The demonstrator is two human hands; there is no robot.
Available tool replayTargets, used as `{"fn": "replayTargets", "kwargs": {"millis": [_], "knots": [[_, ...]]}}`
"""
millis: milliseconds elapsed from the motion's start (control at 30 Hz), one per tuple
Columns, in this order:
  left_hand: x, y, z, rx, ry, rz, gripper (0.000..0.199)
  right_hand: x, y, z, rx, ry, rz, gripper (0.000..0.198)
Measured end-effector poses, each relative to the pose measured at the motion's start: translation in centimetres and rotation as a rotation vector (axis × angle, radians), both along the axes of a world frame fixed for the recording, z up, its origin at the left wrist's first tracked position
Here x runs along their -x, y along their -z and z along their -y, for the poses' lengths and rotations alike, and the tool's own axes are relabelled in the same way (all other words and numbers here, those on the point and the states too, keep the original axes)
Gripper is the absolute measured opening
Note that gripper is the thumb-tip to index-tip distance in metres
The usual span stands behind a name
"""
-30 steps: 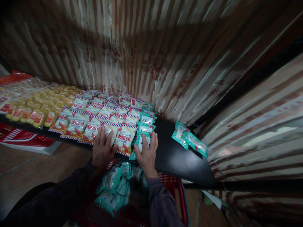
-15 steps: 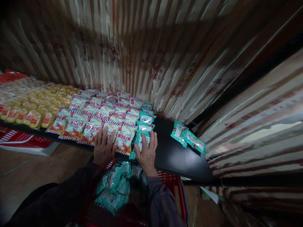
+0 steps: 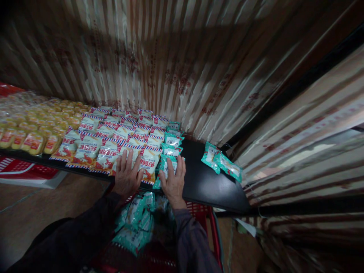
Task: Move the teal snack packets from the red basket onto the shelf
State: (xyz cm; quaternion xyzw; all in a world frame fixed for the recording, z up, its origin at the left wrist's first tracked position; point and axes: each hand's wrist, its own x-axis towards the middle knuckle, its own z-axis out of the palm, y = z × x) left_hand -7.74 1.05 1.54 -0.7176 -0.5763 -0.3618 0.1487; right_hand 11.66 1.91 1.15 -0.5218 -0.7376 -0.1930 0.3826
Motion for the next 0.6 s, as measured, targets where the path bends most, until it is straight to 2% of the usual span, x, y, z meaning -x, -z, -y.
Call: {"fn": "replayTargets", "kwargs": {"millis": [200,433,600], "knots": [[0.0,-0.1,-0.2,0.028,0.078,0.023,0.045,0.4,0.2,0.2,-0.003,0.094,0.028,0.06],[0.2,0.1,0.1,-0.013,0.038,0.047,0.048,0.9,0.5,0.5,-0.007,0.108,-0.003,0.064],[0.1,0.2,0.2,0.022,0.036,0.027,0.048,1.1,0.4,0.4,0.018,0.108,-0.003,0.062]]}}
